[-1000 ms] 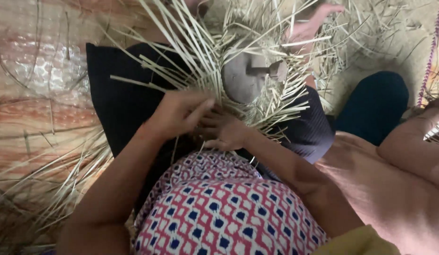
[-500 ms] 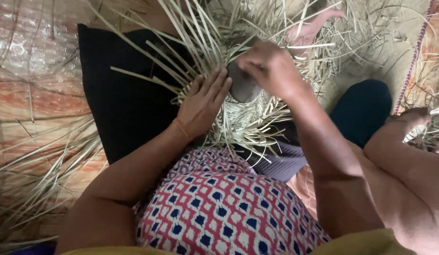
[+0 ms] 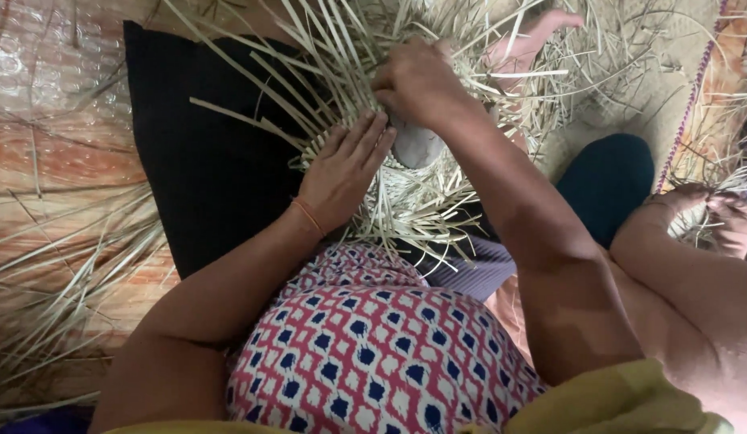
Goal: The person weaves a straw hat by hand using dried plant fibers, pressing and shifting the leaves to form a woven mat.
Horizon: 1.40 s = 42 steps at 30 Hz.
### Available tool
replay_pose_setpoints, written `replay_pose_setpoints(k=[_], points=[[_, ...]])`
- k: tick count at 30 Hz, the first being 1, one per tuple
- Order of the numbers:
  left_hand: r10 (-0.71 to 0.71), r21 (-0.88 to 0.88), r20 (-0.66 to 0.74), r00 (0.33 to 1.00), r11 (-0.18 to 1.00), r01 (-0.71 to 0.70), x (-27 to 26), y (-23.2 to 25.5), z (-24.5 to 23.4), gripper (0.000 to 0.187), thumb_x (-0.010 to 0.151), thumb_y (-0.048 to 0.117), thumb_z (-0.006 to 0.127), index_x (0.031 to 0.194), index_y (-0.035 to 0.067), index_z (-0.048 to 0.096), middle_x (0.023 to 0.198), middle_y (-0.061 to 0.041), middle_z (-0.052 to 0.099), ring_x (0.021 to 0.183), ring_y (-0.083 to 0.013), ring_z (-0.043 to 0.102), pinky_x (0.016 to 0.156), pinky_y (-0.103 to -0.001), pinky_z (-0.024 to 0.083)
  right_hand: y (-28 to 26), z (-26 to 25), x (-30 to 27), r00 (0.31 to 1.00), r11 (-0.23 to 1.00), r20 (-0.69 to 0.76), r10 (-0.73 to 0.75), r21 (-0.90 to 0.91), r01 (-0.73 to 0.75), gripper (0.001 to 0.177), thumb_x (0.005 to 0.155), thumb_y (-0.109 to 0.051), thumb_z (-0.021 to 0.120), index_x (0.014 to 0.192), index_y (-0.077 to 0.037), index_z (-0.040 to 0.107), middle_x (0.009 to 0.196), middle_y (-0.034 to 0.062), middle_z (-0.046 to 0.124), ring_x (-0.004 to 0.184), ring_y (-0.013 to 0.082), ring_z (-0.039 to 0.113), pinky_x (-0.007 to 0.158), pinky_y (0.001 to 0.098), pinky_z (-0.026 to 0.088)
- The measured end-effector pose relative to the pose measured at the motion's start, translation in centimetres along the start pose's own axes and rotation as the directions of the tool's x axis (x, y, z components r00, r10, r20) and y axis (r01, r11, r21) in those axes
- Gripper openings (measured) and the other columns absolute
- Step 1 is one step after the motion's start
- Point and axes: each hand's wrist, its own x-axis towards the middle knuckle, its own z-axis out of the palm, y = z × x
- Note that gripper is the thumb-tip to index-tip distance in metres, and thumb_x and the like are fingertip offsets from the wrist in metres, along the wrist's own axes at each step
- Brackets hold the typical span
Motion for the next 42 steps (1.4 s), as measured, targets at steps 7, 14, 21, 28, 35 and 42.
replay_pose_setpoints(k=[7, 14, 21, 28, 35, 42], points=[[0.011, 0.007, -0.037, 0.999, 1.0, -0.011, 0.4, -0.1, -1.3, 0.062, 0.099, 0.018, 0.052, 0.158, 0.004, 0.04, 0.166, -0.012, 0.038, 0.154, -0.0263, 0.034, 0.12, -0.047, 0.031, 3.0, 0.5, -0.9, 0.991, 0.904, -0.091, -0.098, 0.409, 0.127, 0.014, 0.096, -0.009, 0.073, 0.089, 0.003, 0.077, 0.083, 0.0141, 0.061, 0.072, 0.0256, 0.057, 0.067, 0.0375, 0.049], [-0.019, 0.031, -0.064, 0.998, 0.999, 0.021, 0.7, 0.8, -1.2, 0.057, 0.103, 0.02, 0.053, 0.156, 0.001, 0.042, 0.164, -0.015, 0.041, 0.151, -0.0288, 0.04, 0.121, -0.046, 0.033, 3.5, 0.9, -5.0, 0.973, 0.417, -0.067, 0.222, 0.908, -0.032, 0.009, 0.104, -0.014, 0.065, 0.107, -0.006, 0.068, 0.106, 0.0041, 0.062, 0.099, 0.0158, 0.059, 0.093, 0.0295, 0.047], [-0.046, 0.017, -0.035, 0.998, 0.999, 0.046, 0.8, 2.3, -1.0, 0.063, 0.096, 0.015, 0.056, 0.156, 0.001, 0.043, 0.165, -0.019, 0.036, 0.154, -0.0339, 0.033, 0.119, -0.053, 0.031, 2.8, 0.1, -7.0, 0.958, -0.03, -0.254, 0.129, 0.965, 0.26, 0.018, 0.113, -0.02, 0.051, 0.106, -0.01, 0.064, 0.106, 0.0063, 0.071, 0.086, 0.0118, 0.07, 0.077, 0.0208, 0.056], [-0.064, -0.212, -0.073, 0.995, 0.976, 0.047, 2.6, -0.4, -1.7, 0.051, 0.09, 0.01, 0.057, 0.139, -0.006, 0.052, 0.157, -0.024, 0.045, 0.151, -0.0399, 0.032, 0.122, -0.053, 0.029, 2.8, 0.7, -9.6, 0.891, 0.133, -0.41, 0.196, 0.911, 0.39, 0.015, 0.114, -0.014, 0.05, 0.106, -0.007, 0.062, 0.089, 0.0061, 0.066, 0.079, 0.0162, 0.067, 0.079, 0.0279, 0.06], [-0.202, -0.638, -0.13, 0.971, 0.767, 0.074, 6.2, -1.3, -5.9, 0.012, 0.089, -0.002, 0.053, 0.098, -0.003, 0.061, 0.089, -0.014, 0.063, 0.076, -0.0285, 0.056, 0.072, -0.04, 0.048, -2.9, 0.5, -13.7, 0.742, 0.656, -0.636, -0.214, 0.469, 0.591, 0.026, 0.076, 0.01, 0.061, 0.092, -0.009, 0.066, 0.079, 0.0038, 0.064, 0.066, 0.0165, 0.056, 0.061, 0.0289, 0.049], [-0.288, -0.322, 0.016, 0.957, 0.905, 0.278, 6.8, -3.1, -1.3, 0.057, 0.091, 0.047, 0.074, 0.065, -0.003, 0.062, 0.069, -0.015, 0.062, 0.057, -0.0304, 0.053, 0.062, -0.045, 0.048, -10.6, -3.3, -13.8, 0.654, 0.571, -0.485, -0.581, 0.329, 0.752, 0.027, 0.089, -0.01, 0.072, 0.07, -0.01, 0.054, 0.073, 0.0006, 0.054, 0.064, 0.0188, 0.045, 0.061, 0.0347, 0.039]])
